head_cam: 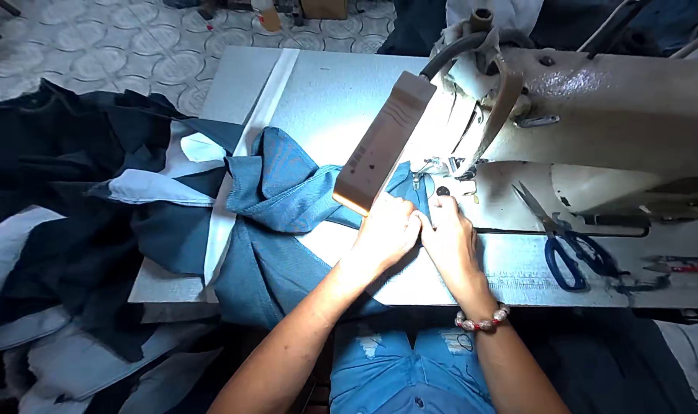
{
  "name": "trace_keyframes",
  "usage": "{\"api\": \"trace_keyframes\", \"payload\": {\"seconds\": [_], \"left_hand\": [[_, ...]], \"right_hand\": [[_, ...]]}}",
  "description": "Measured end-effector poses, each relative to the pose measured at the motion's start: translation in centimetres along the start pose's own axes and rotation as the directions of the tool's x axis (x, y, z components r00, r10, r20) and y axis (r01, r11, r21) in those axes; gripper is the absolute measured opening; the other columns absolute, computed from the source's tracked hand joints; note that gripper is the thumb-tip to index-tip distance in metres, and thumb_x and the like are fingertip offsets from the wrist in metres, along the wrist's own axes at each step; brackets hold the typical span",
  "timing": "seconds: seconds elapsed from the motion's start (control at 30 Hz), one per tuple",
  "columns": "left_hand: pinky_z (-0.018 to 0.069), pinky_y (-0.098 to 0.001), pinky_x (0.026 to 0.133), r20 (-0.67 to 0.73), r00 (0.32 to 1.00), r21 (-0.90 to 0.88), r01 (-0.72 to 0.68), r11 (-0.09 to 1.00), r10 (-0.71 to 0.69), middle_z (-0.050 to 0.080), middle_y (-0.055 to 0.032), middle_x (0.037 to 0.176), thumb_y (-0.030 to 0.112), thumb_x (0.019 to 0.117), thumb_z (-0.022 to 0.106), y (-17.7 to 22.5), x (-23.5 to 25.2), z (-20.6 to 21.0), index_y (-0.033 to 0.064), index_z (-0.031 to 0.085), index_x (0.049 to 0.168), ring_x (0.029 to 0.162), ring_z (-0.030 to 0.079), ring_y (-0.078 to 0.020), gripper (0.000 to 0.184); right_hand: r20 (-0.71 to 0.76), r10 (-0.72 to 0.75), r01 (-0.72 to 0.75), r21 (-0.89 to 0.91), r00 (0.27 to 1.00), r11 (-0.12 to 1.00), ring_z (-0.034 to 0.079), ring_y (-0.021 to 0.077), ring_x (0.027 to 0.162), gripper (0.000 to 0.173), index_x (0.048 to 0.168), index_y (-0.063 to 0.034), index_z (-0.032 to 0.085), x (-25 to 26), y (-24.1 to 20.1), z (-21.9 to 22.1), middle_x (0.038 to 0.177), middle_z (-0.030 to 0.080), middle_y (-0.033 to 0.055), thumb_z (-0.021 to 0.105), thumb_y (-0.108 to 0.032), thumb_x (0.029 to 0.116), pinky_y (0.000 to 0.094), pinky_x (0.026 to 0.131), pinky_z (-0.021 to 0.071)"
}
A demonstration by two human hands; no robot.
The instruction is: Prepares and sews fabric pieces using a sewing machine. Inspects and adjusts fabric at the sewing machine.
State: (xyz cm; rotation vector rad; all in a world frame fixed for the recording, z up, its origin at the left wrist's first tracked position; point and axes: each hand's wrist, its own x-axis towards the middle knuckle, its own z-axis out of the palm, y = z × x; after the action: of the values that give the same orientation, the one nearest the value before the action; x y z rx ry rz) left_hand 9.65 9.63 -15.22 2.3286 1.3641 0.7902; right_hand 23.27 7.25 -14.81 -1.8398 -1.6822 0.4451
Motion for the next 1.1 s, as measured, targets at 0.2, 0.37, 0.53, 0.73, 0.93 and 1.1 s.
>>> {"api": "trace_keyframes", "payload": {"seconds": [0.2,0.37,0.53,0.73,0.93,1.1], "left_hand": [[0.0475,-0.0472,0.079,0.029,0.998,0.061,0.053,0.997,-0.055,0.064,-0.0162,0.100,0.015,0.0963,0.048,-0.1,0.0,1.0,0.0021,0.075,0.111,0.097,0.060,-0.0343,0.034],[0.0424,-0.0527,0.079,0.102,0.994,0.099,0.036,0.994,-0.047,0.062,-0.0172,0.111,0.022,0.0967,0.044,0.1,0.1,1.0,0.0134,0.075,0.123,0.103,0.058,-0.0371,0.041],[0.0405,-0.0536,0.080,0.167,0.983,0.166,-0.102,0.981,0.074,0.060,-0.0180,0.138,0.027,0.0991,0.041,-1.4,-0.3,0.8,0.0191,0.072,0.129,0.110,0.057,-0.0381,0.044],[0.0387,-0.0520,0.080,0.165,0.979,0.154,-0.148,0.977,0.123,0.059,-0.0147,0.143,0.025,0.0978,0.040,-2.2,-0.9,0.4,0.0226,0.075,0.125,0.113,0.057,-0.0354,0.044],[0.0422,-0.0524,0.077,0.090,0.994,0.188,-0.078,0.979,0.062,0.065,-0.0141,0.131,0.019,0.0949,0.042,-1.6,0.0,0.8,0.0067,0.070,0.126,0.107,0.061,-0.0358,0.044],[0.0409,-0.0511,0.074,0.108,0.993,0.257,-0.079,0.963,0.053,0.067,-0.0148,0.123,0.018,0.0938,0.044,-1.1,0.2,0.7,0.0070,0.069,0.131,0.099,0.059,-0.0357,0.046]], "right_hand": [[0.008,-0.013,0.013,0.029,1.000,0.999,0.067,0.0376,0.078,0.026,0.117,0.0068,0.067,0.1,0.4,0.1,0.094,0.068,0.0238,0.066,-0.003,0.0922,0.0542,0.070,0.0543],[-0.093,-0.091,0.091,-0.010,0.991,0.996,0.069,0.0375,0.078,0.024,0.113,0.0070,0.071,-0.7,0.6,1.0,0.096,0.068,0.0244,0.064,0.000,0.0920,0.0512,0.069,0.0561],[-0.095,-0.136,0.124,-0.124,0.986,0.985,0.070,0.0405,0.084,0.029,0.121,0.0063,0.070,-1.6,0.2,1.7,0.103,0.068,0.0255,0.062,0.001,0.0938,0.0507,0.071,0.0586],[0.013,-0.108,0.109,-0.218,0.994,0.970,0.070,0.0420,0.086,0.032,0.125,0.0069,0.068,-1.8,-1.0,1.4,0.105,0.067,0.0265,0.061,0.003,0.0941,0.0533,0.072,0.0582],[-0.038,-0.113,0.111,-0.052,0.993,0.992,0.069,0.0369,0.083,0.033,0.124,0.0062,0.069,-1.4,0.3,1.0,0.102,0.067,0.0237,0.060,0.001,0.0924,0.0491,0.071,0.0579],[0.009,-0.076,0.076,-0.019,0.997,0.997,0.069,0.0356,0.087,0.036,0.128,0.0034,0.068,-1.1,0.3,0.6,0.105,0.067,0.0232,0.058,0.000,0.0936,0.0489,0.073,0.0573]]}}
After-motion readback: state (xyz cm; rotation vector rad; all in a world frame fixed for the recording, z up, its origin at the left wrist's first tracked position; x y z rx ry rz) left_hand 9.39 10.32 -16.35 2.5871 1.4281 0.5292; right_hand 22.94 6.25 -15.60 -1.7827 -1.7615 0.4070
